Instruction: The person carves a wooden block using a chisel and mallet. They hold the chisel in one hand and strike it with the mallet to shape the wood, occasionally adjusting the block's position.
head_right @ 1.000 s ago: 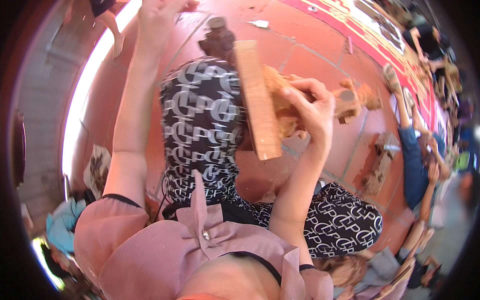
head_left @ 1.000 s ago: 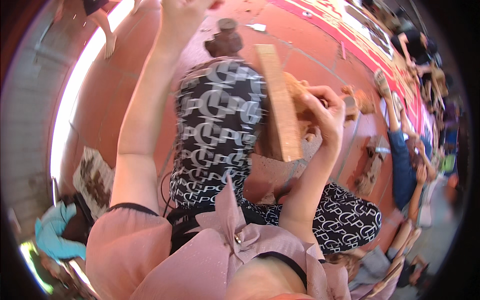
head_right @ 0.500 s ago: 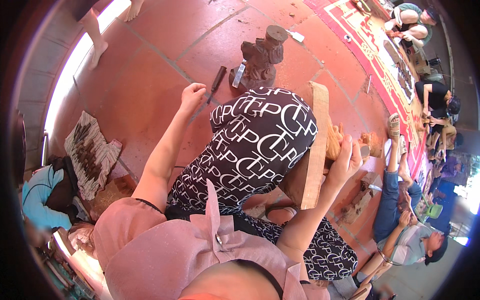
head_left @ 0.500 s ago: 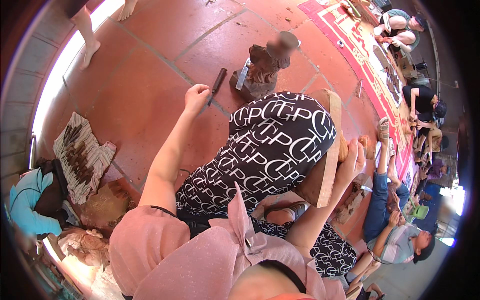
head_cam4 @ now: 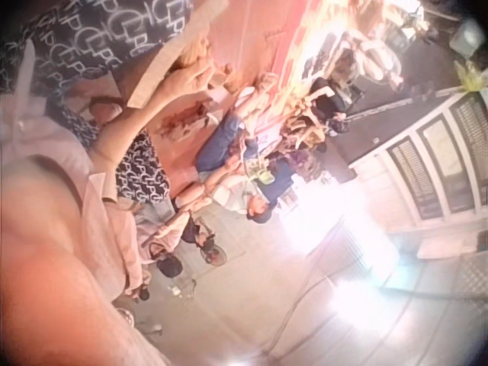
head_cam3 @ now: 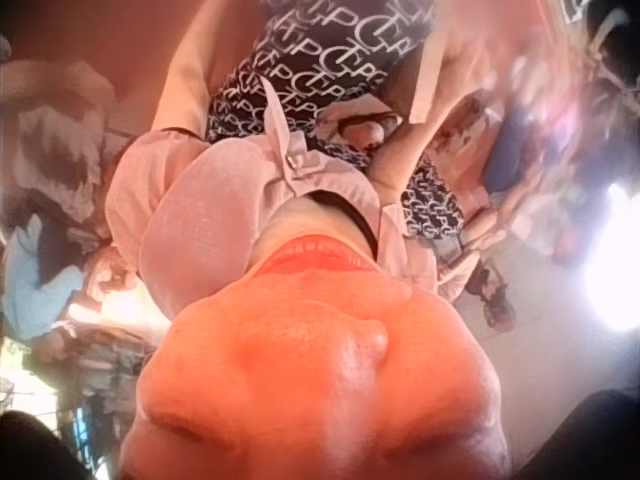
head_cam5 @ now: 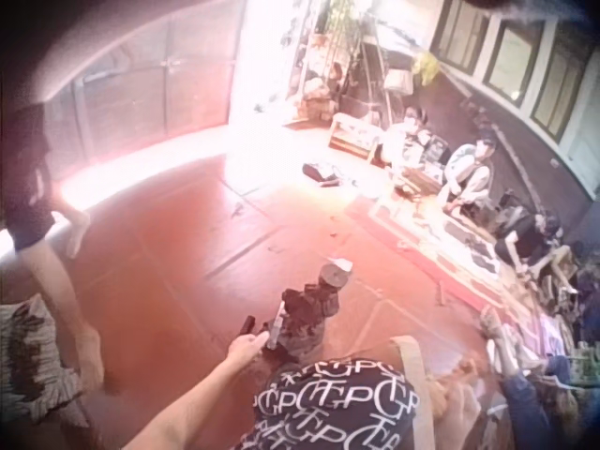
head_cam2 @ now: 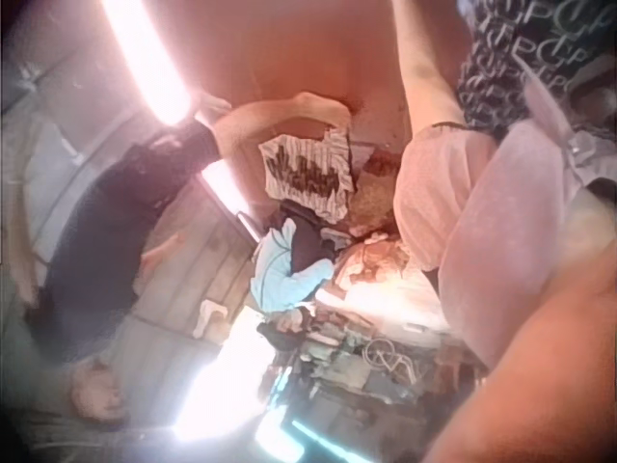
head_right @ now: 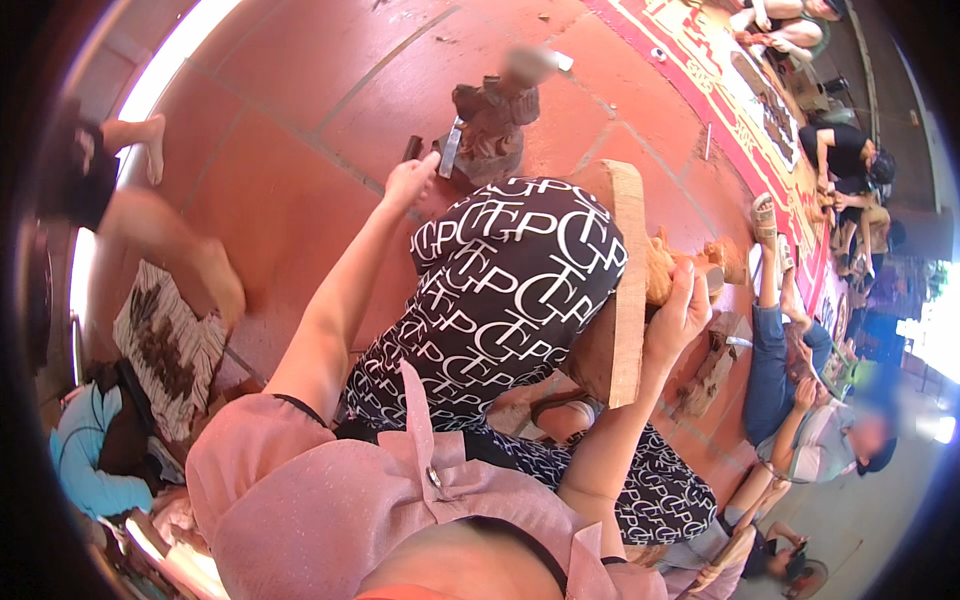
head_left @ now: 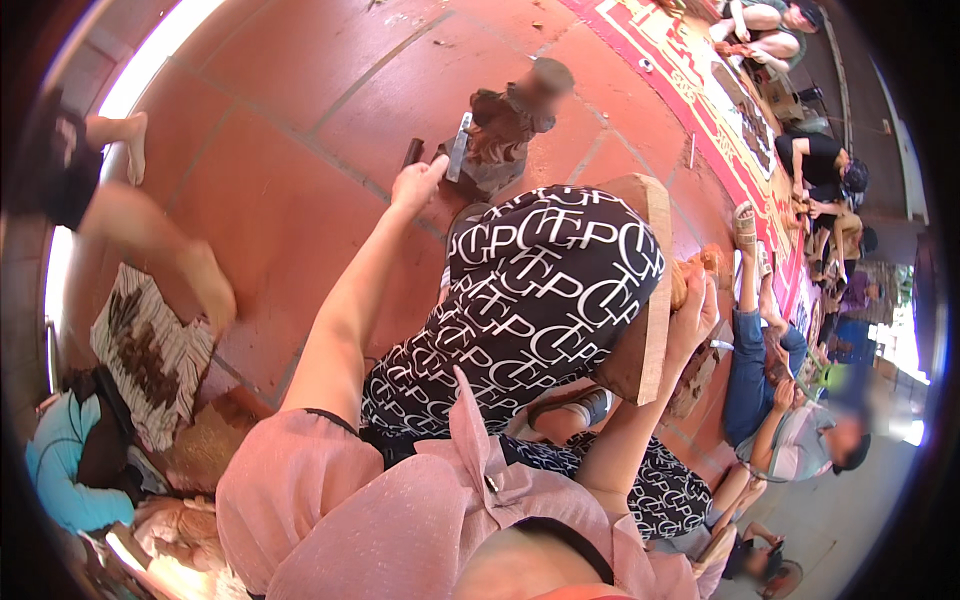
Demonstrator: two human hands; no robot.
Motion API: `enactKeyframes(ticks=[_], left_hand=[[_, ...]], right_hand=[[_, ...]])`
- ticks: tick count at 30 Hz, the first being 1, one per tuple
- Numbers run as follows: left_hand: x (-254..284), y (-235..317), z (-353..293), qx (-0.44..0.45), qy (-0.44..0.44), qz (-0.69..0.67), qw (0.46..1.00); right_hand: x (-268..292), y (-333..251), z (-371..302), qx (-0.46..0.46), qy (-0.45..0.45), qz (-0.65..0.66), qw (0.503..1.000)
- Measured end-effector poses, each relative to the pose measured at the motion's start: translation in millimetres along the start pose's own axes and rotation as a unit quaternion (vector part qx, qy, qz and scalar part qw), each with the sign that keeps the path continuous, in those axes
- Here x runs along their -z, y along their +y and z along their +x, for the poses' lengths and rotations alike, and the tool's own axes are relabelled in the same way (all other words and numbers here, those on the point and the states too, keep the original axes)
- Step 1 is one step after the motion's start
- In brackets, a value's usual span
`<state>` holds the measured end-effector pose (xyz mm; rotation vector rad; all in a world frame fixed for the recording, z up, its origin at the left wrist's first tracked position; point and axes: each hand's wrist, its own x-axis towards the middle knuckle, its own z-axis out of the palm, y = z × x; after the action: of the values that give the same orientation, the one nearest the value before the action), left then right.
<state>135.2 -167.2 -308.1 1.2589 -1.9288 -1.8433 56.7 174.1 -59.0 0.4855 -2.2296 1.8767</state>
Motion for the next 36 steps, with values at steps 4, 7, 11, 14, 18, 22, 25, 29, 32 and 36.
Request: enactKeyframes(ticks=[4,7,11,14,18,22,25,29,32,36], left_hand=[[-15,-35,37,-0.156,-0.015,0.031,0.987],[-28,6,-20,-0.077,-0.07,-0.165,0.981],[10,15,-46,-0.061,0.026,-0.242,0.968],[52,69,-83,-0.207,0.064,-0.212,0.953],[55,206,-168,-0.406,0.026,-0.129,0.905],[-5,307,-232,-0.589,-0.083,0.11,0.796],[-71,345,-254,-0.709,-0.156,0.194,0.66],[-130,356,-262,-0.781,-0.177,0.267,0.536],[-155,352,-258,-0.734,-0.256,0.312,0.547],[-168,335,-202,-0.599,-0.315,0.418,0.607]], right_hand=[[-16,-10,7,0.055,0.003,-0.085,0.995],[3,-2,-4,0.051,-0.007,-0.098,0.994],[6,-10,-3,0.08,-0.041,-0.164,0.982],[18,-46,11,-0.007,-0.147,-0.179,0.973],[19,-78,26,0.013,-0.184,0.036,0.982],[23,-108,38,0.028,-0.275,0.144,0.95],[47,-116,54,0.011,-0.219,0.238,0.946],[100,-91,72,-0.021,-0.115,0.275,0.954],[131,-62,66,-0.029,-0.133,0.284,0.949],[150,5,69,-0.086,-0.128,0.26,0.953]])
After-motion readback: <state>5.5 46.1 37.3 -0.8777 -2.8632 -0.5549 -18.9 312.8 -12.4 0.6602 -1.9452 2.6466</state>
